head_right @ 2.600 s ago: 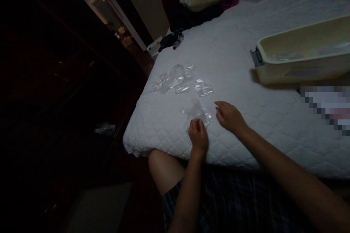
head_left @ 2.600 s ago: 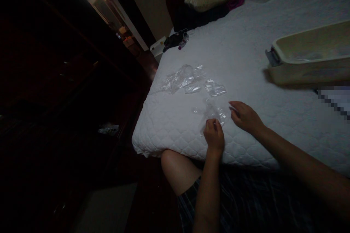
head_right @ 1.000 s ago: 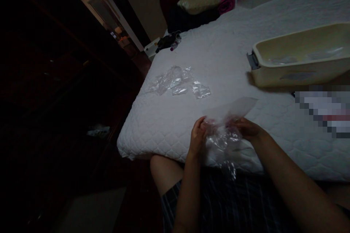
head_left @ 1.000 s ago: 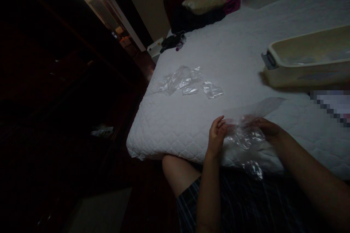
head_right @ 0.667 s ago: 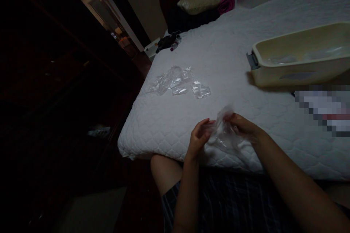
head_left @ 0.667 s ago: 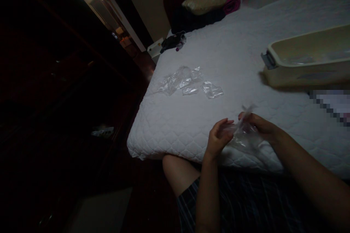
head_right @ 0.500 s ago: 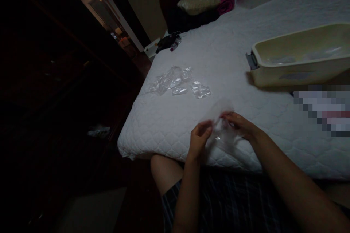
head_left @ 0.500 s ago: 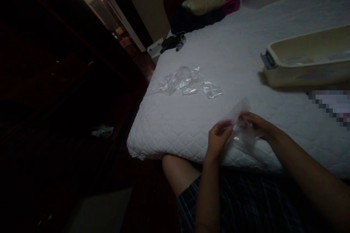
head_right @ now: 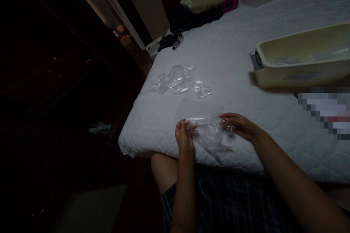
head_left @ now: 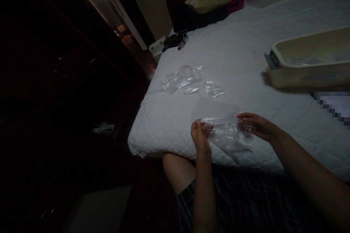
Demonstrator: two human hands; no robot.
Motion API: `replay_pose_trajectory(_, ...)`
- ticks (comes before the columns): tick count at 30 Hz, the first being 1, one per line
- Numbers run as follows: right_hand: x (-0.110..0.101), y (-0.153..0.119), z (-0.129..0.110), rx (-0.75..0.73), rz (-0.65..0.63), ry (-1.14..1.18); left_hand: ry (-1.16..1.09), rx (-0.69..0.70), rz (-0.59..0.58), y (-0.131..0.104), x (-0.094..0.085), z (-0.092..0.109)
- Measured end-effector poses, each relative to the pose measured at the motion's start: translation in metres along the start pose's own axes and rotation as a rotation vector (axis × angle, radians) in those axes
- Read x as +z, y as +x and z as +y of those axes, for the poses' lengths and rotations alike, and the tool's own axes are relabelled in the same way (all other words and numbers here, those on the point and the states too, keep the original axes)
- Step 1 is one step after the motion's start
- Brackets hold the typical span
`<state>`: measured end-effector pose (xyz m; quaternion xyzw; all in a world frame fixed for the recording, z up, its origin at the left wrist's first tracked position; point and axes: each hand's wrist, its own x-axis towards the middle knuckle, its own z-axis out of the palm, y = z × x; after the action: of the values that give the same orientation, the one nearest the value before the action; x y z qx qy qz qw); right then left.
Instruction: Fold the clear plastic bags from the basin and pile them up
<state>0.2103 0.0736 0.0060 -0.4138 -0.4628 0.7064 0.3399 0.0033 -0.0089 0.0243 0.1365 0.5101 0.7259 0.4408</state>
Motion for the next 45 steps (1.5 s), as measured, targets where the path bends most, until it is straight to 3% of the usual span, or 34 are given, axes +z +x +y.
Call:
replay_pose_trajectory(6, -0.006, 0.003, 0.007, -0.071, -0.058, 0.053, -0.001, -0.042, -0.025, 0.003, -0.009, 0.015)
replay_pose_trajectory(10, -0.004, 0.003, 0.009, -0.121, -0.091, 0.132, 0.042, -0.068, -0.139, -0.001, -0.008, 0.019)
replay_pose_trajectory(14, 0.003, 0.0, 0.003, -0.183, -0.044, 0.076, 0.136, -0.068, -0.272, -0.008, -0.007, 0.019)
replay_pose_trajectory(18, 0.012, -0.006, -0.009, -0.174, -0.046, -0.069, 0.214, -0.074, -0.336, -0.013, -0.006, 0.017)
replay_pose_trajectory(24, 0.027, -0.014, -0.034, -0.235, -0.045, -0.483, 0.236, -0.089, -0.355, -0.013, -0.005, 0.015)
replay_pose_trajectory(33, 0.03, -0.037, -0.06, -0.271, 0.181, -0.507, 0.214, -0.19, -0.429, -0.014, -0.007, 0.019)
replay_pose_trajectory(38, 0.02, -0.041, -0.073, -0.253, 0.134, -0.581, 0.241, -0.193, -0.401, -0.015, -0.002, 0.015)
replay_pose_trajectory(45, 0.014, -0.05, -0.087, -0.184, 0.142, -0.589, 0.17, -0.253, -0.512, -0.018, 0.001, 0.012)
